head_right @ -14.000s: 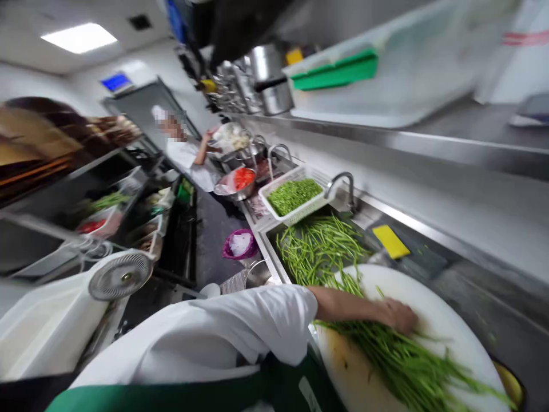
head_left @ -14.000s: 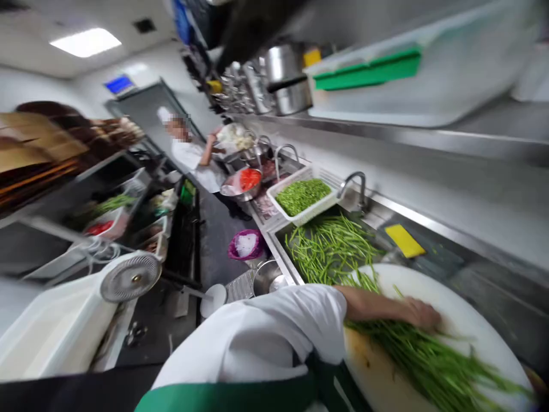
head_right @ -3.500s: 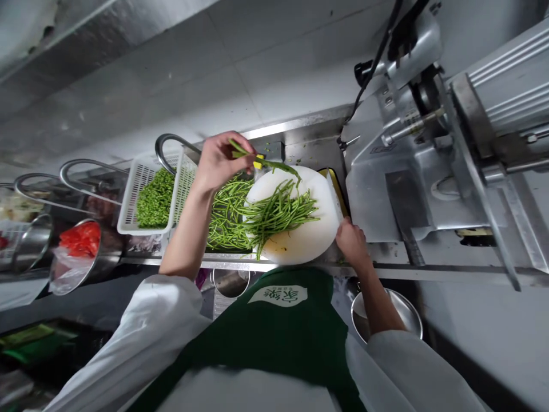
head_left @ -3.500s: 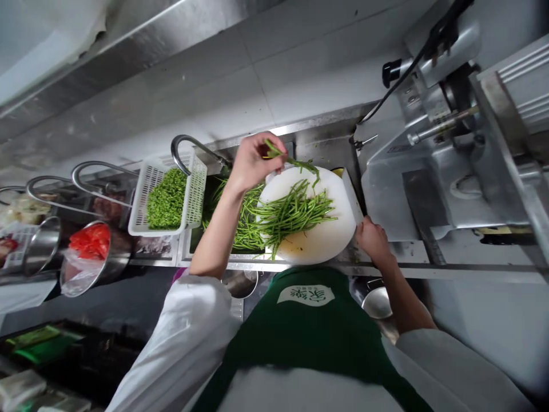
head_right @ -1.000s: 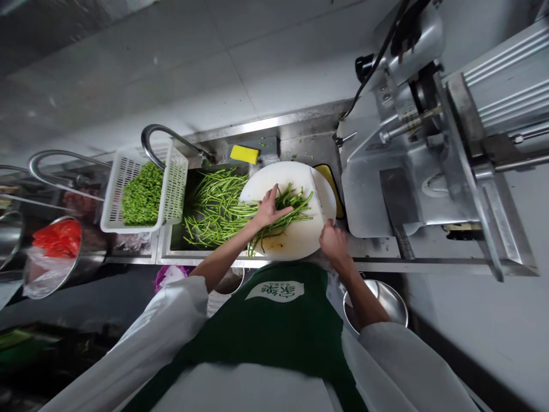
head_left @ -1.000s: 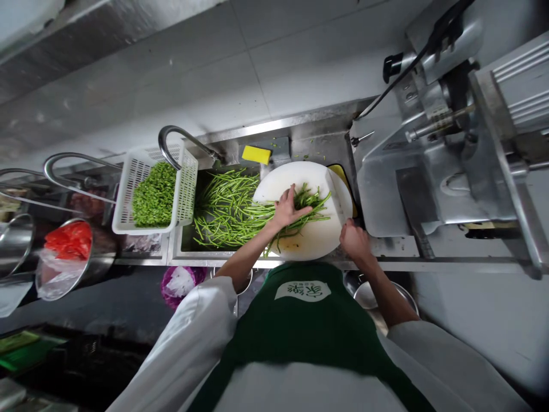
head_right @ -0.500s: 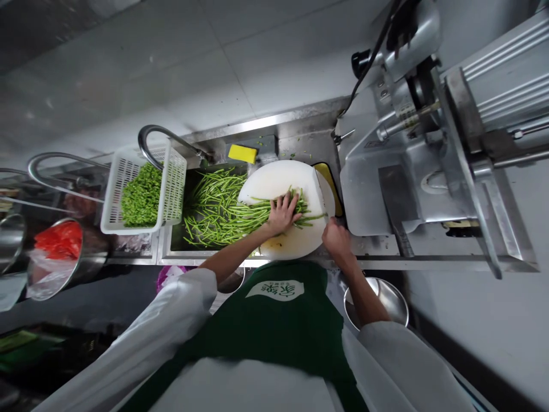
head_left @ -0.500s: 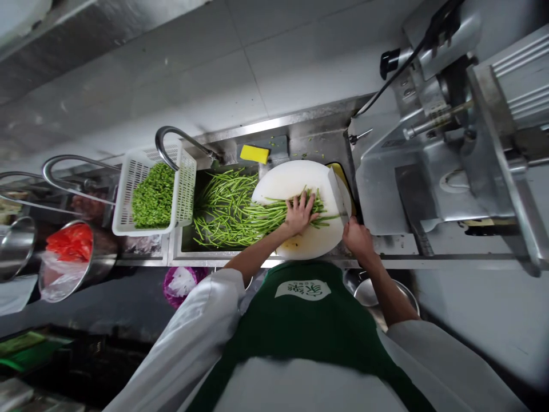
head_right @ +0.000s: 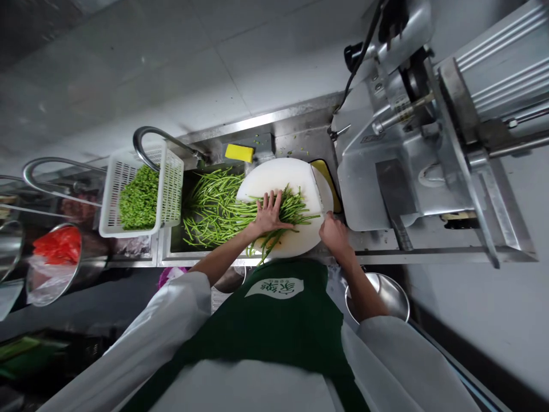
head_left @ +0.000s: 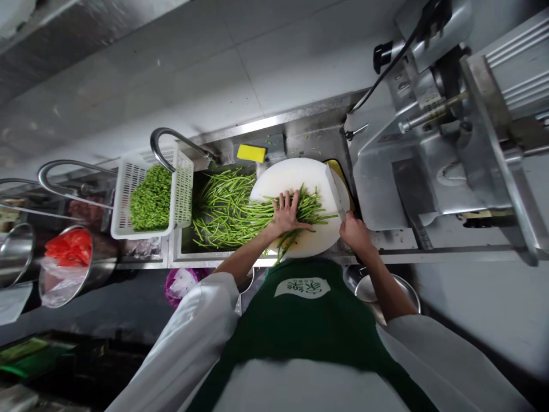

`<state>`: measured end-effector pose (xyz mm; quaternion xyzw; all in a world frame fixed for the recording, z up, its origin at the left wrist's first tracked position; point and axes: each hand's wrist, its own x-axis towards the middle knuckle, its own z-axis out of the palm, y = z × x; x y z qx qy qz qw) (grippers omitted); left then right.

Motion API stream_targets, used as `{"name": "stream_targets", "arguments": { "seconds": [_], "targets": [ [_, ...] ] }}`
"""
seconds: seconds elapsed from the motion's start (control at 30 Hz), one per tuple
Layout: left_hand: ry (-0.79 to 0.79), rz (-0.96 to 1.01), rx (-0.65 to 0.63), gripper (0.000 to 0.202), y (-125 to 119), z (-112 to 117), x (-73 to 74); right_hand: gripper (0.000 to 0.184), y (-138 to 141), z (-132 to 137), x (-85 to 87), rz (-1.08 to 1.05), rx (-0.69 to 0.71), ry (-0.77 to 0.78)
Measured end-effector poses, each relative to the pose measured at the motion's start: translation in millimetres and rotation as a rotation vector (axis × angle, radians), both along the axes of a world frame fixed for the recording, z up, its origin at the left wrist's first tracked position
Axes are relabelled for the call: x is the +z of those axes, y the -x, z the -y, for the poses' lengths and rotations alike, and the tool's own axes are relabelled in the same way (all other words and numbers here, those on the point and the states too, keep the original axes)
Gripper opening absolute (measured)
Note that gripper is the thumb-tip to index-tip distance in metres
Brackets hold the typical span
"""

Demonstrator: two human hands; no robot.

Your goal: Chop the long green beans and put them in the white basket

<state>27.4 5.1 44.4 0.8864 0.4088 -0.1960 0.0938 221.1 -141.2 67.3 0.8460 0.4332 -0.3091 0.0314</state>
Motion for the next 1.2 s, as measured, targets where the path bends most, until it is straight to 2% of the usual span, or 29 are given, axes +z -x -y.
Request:
{"name": "stream_targets", "arguments": {
  "seconds": [0.17, 0.33, 0.47, 0.57, 0.8, 0.9, 1.03, 1.2],
  "targets": [
    [0.024, -0.073, -0.058, 0.149, 7, 2, -2.4, 0.037, -5, -1, -2.4, 0.005, -0.005, 0.005],
    [0.125, -0.059, -0.037, 0.153, 11, -2, 1.4, 0.038, -8, -1, -2.9, 0.001, -0.021, 0.007],
    [0.033, -0.05, -0.065, 0.154, 20, 5, -4.9, 0.038, -6, 0, -2.5, 0.009, -0.027, -0.009],
    [-0.021, -0.039, -0.057, 0.148, 21, 0, -11.7, 0.038, -5, -1, -2.3, 0.014, -0.019, 0.001],
    [0.0, -0.05, 0.077, 0.121, 3, -45, -14.7, 0.037, -6, -8, -2.3, 0.027, -0.014, -0.008],
    [0.016, -0.074, 0.102, 0.108, -7, -56, -14.3, 0.037, -7, -10, -1.4, 0.031, -0.004, -0.013],
    [0.029, -0.052, 0.12, 0.09, -13, -56, -12.6, 0.037, -8, -11, -0.3, 0.018, 0.016, -0.035],
    [0.023, -0.066, 0.162, 0.08, -6, -37, -6.4, 0.037, -9, -6, 4.4, 0.022, 0.034, -0.034]
  ]
}}
